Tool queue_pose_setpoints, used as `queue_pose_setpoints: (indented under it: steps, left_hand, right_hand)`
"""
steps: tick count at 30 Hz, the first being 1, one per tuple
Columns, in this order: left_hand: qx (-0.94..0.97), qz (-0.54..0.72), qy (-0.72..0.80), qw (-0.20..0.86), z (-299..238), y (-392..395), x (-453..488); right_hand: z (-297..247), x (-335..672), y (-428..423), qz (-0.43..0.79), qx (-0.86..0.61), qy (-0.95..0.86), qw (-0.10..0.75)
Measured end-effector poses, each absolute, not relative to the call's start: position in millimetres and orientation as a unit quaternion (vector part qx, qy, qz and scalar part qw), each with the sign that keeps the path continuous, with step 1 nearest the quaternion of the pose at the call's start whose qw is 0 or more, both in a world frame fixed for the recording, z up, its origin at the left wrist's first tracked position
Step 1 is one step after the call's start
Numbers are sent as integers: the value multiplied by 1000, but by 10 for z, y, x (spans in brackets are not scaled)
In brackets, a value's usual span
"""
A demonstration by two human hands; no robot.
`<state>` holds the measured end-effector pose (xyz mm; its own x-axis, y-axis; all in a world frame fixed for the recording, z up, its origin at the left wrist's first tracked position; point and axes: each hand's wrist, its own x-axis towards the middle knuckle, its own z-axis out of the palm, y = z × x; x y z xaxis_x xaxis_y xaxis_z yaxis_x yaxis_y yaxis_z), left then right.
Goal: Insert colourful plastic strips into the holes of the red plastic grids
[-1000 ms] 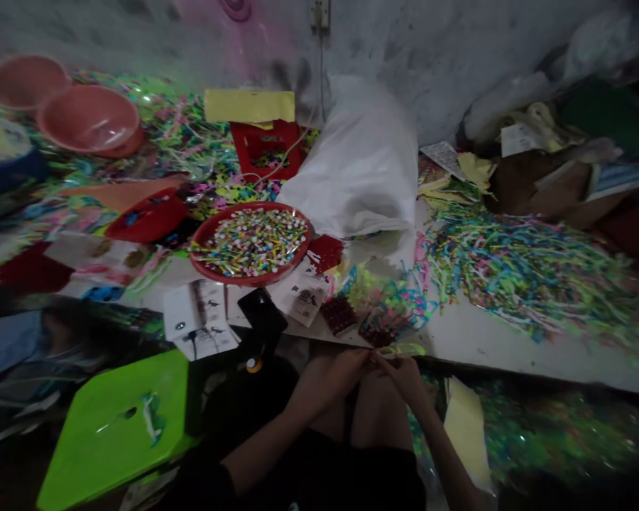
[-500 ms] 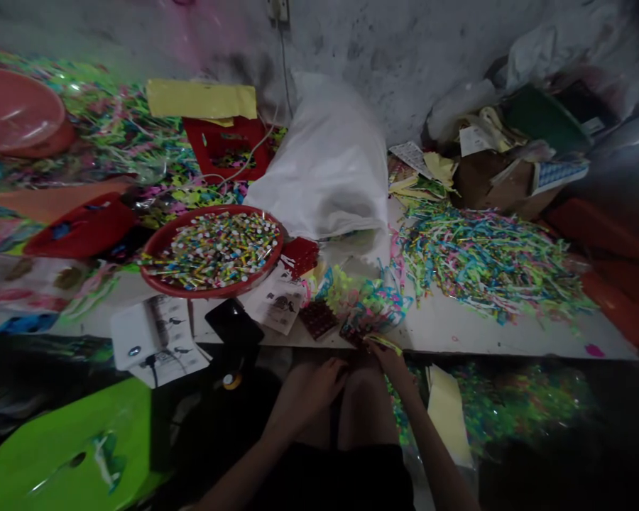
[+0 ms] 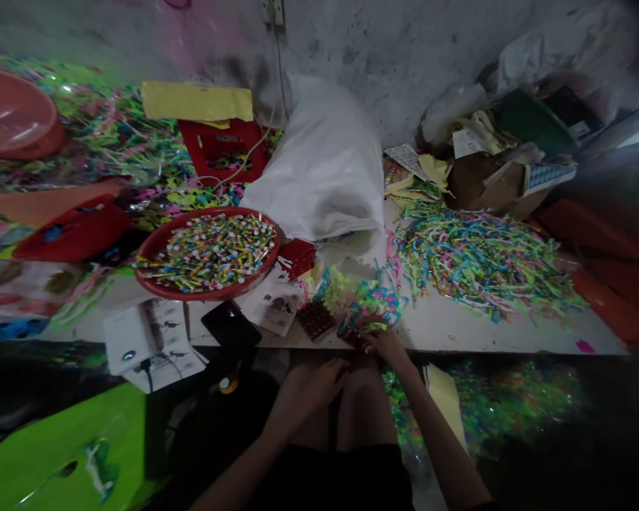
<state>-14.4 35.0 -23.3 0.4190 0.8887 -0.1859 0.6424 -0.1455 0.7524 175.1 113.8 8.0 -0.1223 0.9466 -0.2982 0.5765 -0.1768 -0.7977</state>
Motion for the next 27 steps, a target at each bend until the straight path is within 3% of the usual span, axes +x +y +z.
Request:
queue_pose_setpoints:
  steps: [5,9,15,23,27]
  left_hand:
    - [735,147,526,402,-31,396,-129]
    - [737,146,523,403,94,397,-121]
    - [755,145,517,376,-52,407,-74]
    - [800,132,517,275,-159,623,48]
    - [812,105,519,243,-50,641,95]
  right_hand:
    - [100,1747,1144,512,-649,-524,201]
    - [86,1724,1119,496,-659,-508,248]
    - [135,1663,1157,462,-646,-560,235]
    - [144,1552,1269,262,-649,-699,147]
    - [169,1526,1337,266,-642,-706,136]
